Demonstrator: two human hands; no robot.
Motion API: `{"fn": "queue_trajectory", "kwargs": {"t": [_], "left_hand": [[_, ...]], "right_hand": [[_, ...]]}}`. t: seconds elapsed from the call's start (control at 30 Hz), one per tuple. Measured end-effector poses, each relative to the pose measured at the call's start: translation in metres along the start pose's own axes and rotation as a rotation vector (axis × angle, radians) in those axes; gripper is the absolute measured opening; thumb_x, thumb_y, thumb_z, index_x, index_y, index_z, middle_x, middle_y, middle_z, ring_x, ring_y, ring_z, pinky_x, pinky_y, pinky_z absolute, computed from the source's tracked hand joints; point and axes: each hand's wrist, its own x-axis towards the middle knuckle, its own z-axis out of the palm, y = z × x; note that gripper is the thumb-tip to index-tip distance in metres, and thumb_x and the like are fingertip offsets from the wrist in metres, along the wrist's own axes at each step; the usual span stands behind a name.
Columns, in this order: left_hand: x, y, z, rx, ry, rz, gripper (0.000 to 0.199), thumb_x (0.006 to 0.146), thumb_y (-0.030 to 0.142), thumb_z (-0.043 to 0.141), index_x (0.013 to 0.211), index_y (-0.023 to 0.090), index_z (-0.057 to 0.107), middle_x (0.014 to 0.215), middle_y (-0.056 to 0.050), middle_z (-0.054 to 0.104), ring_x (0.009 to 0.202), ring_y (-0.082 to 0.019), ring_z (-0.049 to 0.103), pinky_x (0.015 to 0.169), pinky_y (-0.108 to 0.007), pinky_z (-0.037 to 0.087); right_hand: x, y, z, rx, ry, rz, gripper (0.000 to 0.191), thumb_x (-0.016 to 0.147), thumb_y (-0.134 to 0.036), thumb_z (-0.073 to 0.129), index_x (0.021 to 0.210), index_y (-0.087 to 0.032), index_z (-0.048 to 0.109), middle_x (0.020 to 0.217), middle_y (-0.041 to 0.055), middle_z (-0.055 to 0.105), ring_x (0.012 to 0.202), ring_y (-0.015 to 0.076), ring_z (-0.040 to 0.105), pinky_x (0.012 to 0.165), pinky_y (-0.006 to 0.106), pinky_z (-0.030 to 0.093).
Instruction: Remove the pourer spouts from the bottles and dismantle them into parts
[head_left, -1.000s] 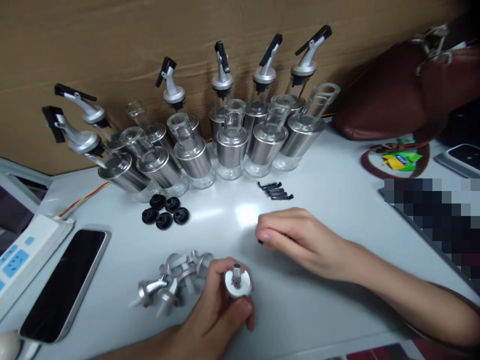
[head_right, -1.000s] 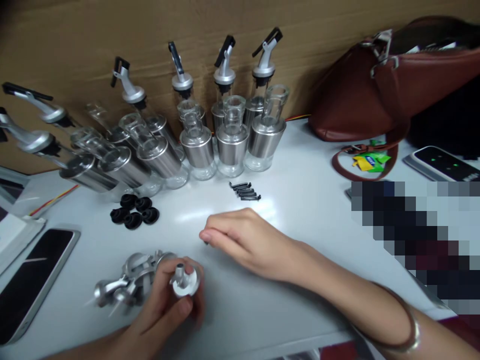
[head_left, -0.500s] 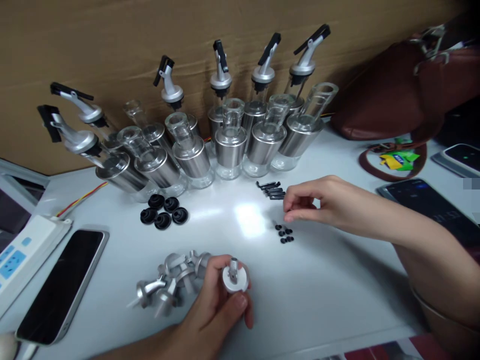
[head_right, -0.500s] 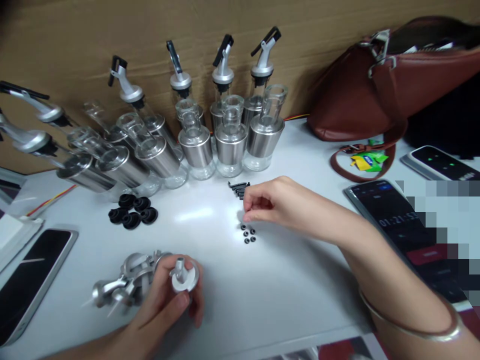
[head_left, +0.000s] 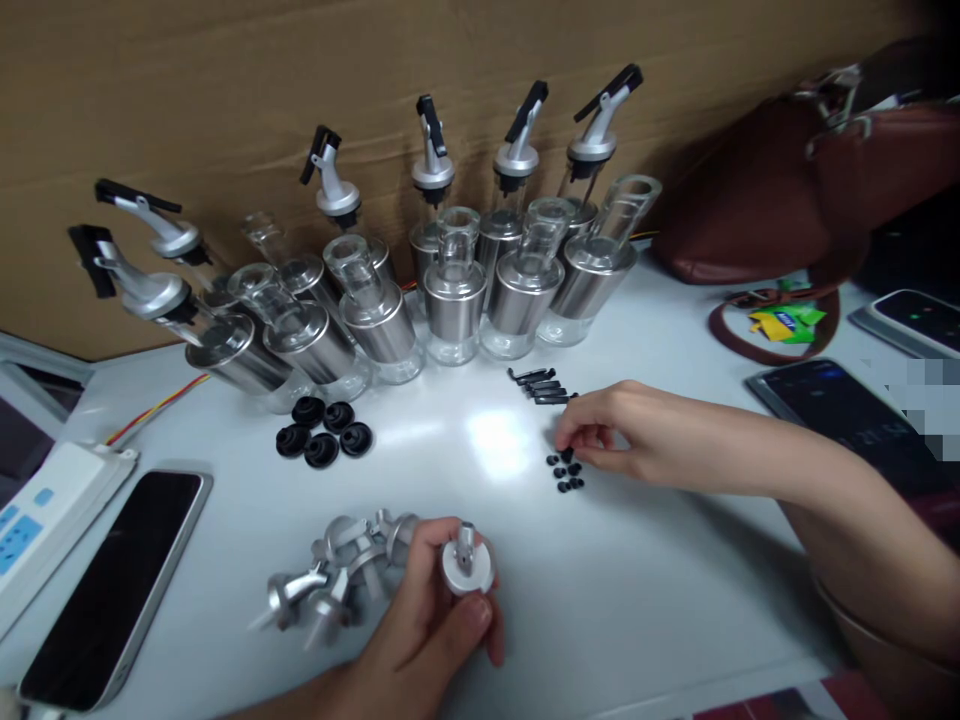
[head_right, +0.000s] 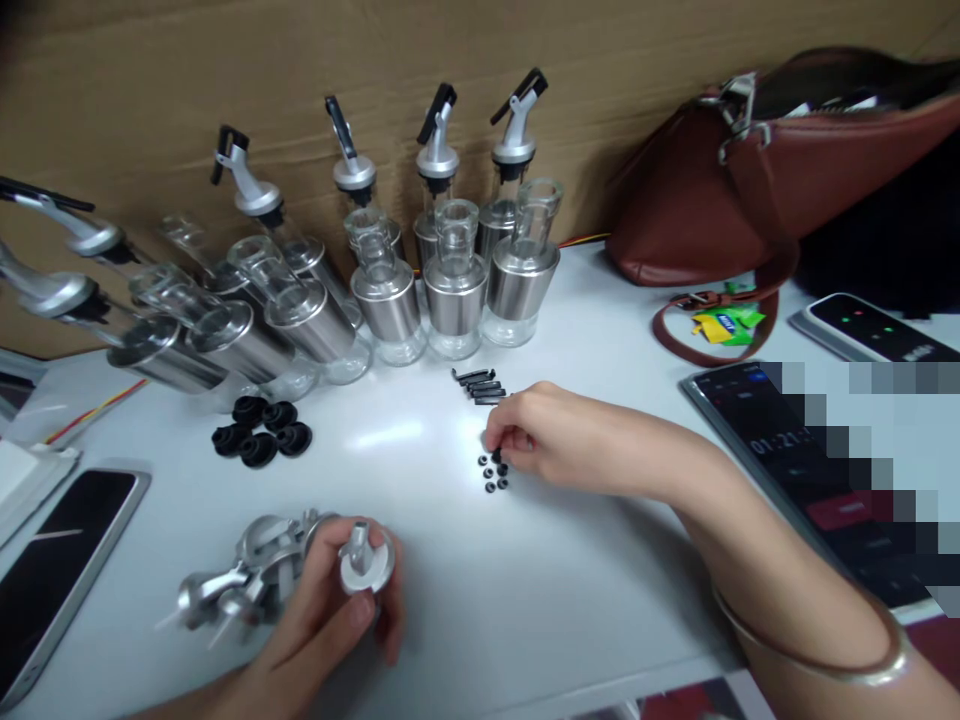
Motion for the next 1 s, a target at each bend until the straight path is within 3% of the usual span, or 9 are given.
{"fn": "queue_trajectory", "kwargs": {"t": [0.3, 0.5, 0.67, 0.83, 0.9, 1.0], "left_hand": [[-0.001, 0.011, 0.007, 0.020, 0.103, -0.074, 0.027, 0.090, 0.045, 0.055, 0.105, 0.025, 0.048, 0.093, 0.001, 0.048, 0.068, -0.008, 0.054, 0.067, -0.026, 0.037], [-0.002, 0.007, 0.000, 0.116, 0.051, -0.122, 0.030, 0.093, 0.048, 0.047, 0.113, 0.026, 0.045, 0.072, 0.003, 0.047, 0.063, -0.011, 0.040, 0.061, -0.025, 0.032], [0.000, 0.001, -0.002, 0.171, 0.011, 0.005, 0.026, 0.093, 0.036, 0.052, 0.118, 0.034, 0.045, 0.087, 0.002, 0.049, 0.067, -0.010, 0.038, 0.058, -0.021, 0.032], [-0.001, 0.001, 0.001, 0.018, -0.079, 0.129, 0.029, 0.093, 0.029, 0.053, 0.119, 0.036, 0.040, 0.081, 0.005, 0.048, 0.053, -0.004, 0.032, 0.050, -0.017, 0.027], [-0.001, 0.006, 0.001, 0.086, -0.040, 0.218, 0.032, 0.090, 0.028, 0.059, 0.117, 0.033, 0.042, 0.081, 0.003, 0.053, 0.057, -0.006, 0.040, 0.054, -0.018, 0.032], [0.000, 0.020, 0.001, 0.153, 0.037, 0.232, 0.028, 0.088, 0.029, 0.062, 0.111, 0.031, 0.048, 0.080, 0.001, 0.059, 0.062, -0.010, 0.048, 0.056, -0.019, 0.037]], "right_hand": [[-0.002, -0.003, -0.003, 0.013, 0.005, -0.065, 0.023, 0.084, -0.013, 0.049, 0.093, -0.016, 0.071, 0.085, 0.0048, 0.072, 0.073, 0.0166, 0.066, 0.068, 0.027, 0.050], [-0.005, -0.031, 0.004, 0.133, 0.183, -0.191, 0.018, 0.090, -0.029, 0.053, 0.093, -0.016, 0.066, 0.079, 0.0030, 0.069, 0.065, 0.0136, 0.060, 0.058, 0.024, 0.043], [-0.003, -0.060, 0.026, 0.298, 0.018, -0.461, 0.017, 0.087, -0.030, 0.063, 0.098, -0.017, 0.064, 0.085, 0.0018, 0.066, 0.074, 0.0123, 0.060, 0.067, 0.022, 0.044], [-0.001, -0.063, 0.039, 0.251, -0.006, -0.515, 0.015, 0.090, -0.028, 0.059, 0.086, -0.015, 0.062, 0.075, 0.0019, 0.064, 0.069, 0.0134, 0.058, 0.067, 0.024, 0.043], [-0.001, -0.063, 0.041, 0.215, 0.045, -0.556, 0.024, 0.094, -0.031, 0.052, 0.079, -0.015, 0.061, 0.069, 0.0012, 0.062, 0.064, 0.0129, 0.055, 0.064, 0.024, 0.042], [0.000, -0.063, 0.043, 0.146, 0.209, -0.620, 0.041, 0.100, -0.039, 0.035, 0.074, -0.016, 0.058, 0.062, 0.0008, 0.056, 0.058, 0.0129, 0.049, 0.058, 0.025, 0.038]]}}
